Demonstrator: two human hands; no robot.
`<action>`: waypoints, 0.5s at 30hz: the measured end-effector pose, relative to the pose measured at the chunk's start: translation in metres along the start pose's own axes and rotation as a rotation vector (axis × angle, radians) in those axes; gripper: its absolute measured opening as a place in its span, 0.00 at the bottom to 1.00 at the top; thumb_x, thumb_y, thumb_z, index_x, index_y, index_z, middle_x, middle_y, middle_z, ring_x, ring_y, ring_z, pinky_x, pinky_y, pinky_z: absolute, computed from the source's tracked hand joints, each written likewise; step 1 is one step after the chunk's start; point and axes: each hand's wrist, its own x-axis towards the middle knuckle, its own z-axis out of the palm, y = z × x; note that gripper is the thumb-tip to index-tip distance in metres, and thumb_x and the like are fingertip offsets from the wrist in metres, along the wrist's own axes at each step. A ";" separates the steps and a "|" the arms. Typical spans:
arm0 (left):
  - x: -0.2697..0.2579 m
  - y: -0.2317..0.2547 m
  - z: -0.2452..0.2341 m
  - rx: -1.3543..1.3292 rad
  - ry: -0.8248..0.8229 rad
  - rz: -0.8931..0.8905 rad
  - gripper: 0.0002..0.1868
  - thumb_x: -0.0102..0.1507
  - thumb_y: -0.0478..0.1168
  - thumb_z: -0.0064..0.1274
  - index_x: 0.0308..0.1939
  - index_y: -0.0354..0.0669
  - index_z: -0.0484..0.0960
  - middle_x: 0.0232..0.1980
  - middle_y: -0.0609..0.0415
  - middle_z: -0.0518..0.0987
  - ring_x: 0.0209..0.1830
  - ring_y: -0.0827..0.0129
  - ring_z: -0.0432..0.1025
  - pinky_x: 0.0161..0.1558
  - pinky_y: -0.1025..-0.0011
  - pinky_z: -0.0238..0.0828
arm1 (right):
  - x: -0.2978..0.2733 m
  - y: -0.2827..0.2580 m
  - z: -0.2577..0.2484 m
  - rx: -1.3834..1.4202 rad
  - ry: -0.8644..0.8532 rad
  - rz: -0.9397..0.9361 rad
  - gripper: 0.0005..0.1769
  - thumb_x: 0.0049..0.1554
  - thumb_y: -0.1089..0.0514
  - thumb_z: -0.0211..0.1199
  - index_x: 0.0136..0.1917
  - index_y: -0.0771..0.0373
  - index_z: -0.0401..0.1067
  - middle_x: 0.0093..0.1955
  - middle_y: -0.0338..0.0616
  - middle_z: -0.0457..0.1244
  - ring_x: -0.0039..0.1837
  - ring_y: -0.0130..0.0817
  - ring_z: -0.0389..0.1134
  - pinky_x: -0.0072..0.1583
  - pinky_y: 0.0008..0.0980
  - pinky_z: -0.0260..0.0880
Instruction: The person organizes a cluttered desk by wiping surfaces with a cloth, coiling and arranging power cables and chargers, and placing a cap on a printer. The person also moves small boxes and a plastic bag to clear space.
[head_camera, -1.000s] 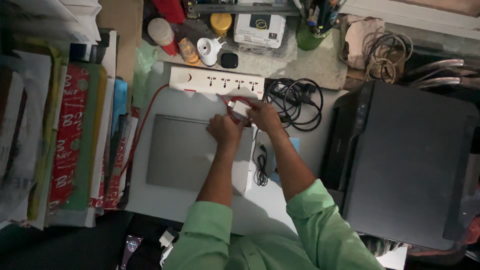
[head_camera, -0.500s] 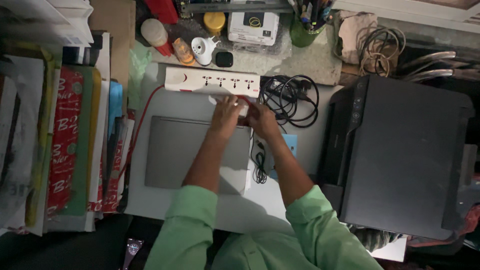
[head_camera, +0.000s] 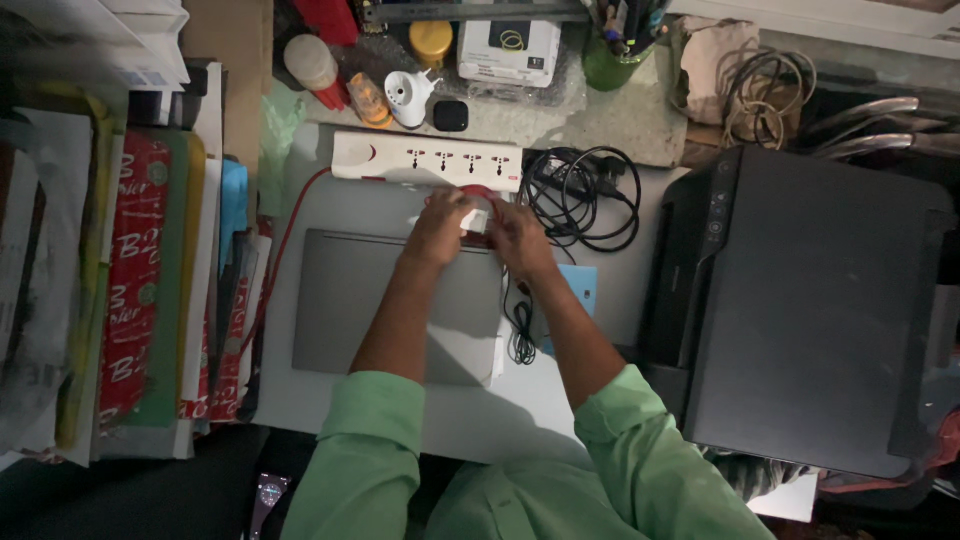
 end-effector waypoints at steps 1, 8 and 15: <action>0.000 -0.002 0.003 0.008 -0.005 0.011 0.27 0.52 0.24 0.60 0.56 0.39 0.81 0.63 0.43 0.75 0.67 0.47 0.65 0.66 0.58 0.63 | -0.002 0.000 0.001 -0.011 0.006 -0.007 0.25 0.57 0.62 0.67 0.68 0.61 0.71 0.60 0.57 0.69 0.59 0.56 0.71 0.59 0.44 0.72; -0.005 -0.015 0.007 -0.083 0.120 0.018 0.29 0.54 0.22 0.57 0.60 0.41 0.80 0.67 0.42 0.74 0.69 0.46 0.65 0.68 0.59 0.63 | -0.005 -0.002 0.011 0.115 0.065 0.308 0.15 0.58 0.64 0.61 0.59 0.61 0.72 0.49 0.56 0.70 0.50 0.53 0.74 0.52 0.43 0.75; -0.002 0.009 -0.004 -0.029 0.023 -0.053 0.27 0.52 0.24 0.59 0.56 0.38 0.77 0.61 0.39 0.74 0.63 0.41 0.65 0.65 0.54 0.62 | -0.005 0.010 0.014 0.120 0.052 0.273 0.16 0.58 0.65 0.61 0.61 0.64 0.71 0.51 0.58 0.70 0.52 0.55 0.73 0.53 0.43 0.73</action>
